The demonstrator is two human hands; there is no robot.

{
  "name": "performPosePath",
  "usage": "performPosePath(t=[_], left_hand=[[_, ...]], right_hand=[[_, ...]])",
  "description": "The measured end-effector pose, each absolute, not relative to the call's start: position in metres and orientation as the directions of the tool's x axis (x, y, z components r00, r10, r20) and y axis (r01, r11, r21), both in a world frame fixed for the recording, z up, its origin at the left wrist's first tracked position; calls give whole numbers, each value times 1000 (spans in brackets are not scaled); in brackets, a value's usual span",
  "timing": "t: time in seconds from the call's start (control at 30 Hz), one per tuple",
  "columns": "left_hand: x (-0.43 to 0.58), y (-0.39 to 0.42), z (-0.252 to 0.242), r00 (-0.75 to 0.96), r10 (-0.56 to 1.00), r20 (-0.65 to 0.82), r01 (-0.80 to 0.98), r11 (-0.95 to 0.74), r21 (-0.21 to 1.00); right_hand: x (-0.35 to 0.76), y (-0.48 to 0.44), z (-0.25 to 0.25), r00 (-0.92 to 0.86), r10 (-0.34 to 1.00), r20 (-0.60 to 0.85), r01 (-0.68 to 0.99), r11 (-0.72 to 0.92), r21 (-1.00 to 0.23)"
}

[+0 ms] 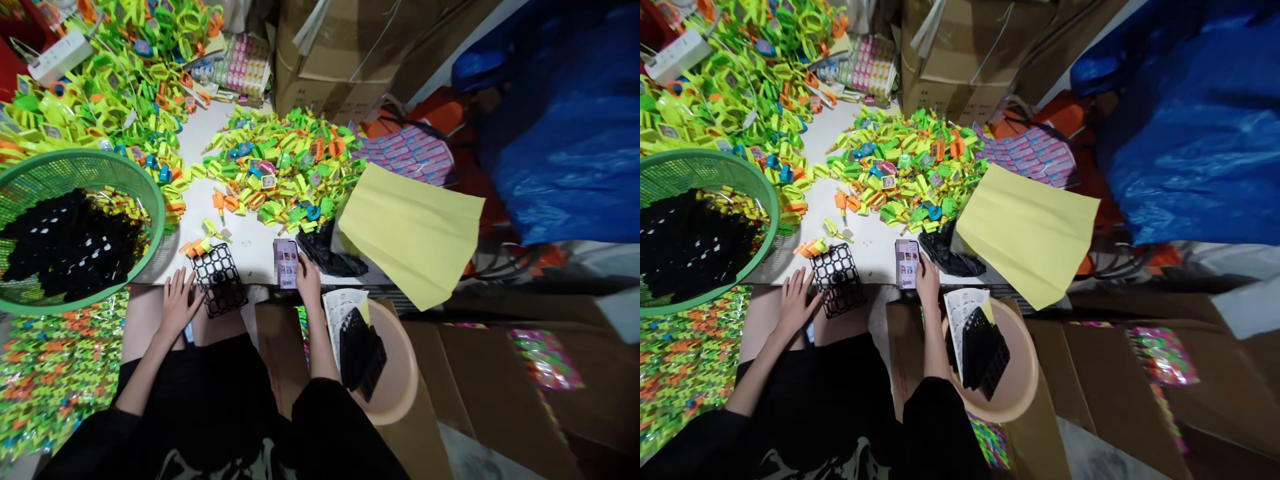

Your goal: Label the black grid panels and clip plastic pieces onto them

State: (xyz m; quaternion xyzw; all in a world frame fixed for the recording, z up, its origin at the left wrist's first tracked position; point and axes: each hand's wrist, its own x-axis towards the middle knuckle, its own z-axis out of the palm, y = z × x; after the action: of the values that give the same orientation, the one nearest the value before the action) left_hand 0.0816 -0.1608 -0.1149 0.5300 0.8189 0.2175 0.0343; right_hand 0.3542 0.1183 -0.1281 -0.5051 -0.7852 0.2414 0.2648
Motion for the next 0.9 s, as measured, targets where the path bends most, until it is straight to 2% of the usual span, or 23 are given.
performPosePath(t=[0.17, 0.27, 0.9], left_hand=[[82, -160, -115, -440, 880, 177, 850, 345, 398], [82, -159, -115, -447, 878, 174, 842, 346, 414], [81, -159, -114, -439, 881, 177, 849, 343, 401]], right_hand=[[365, 134, -130, -411, 912, 0, 533, 240, -812], [370, 143, -130, -454, 889, -57, 477, 188, -859], [352, 154, -126, -297, 951, -88, 534, 89, -841]])
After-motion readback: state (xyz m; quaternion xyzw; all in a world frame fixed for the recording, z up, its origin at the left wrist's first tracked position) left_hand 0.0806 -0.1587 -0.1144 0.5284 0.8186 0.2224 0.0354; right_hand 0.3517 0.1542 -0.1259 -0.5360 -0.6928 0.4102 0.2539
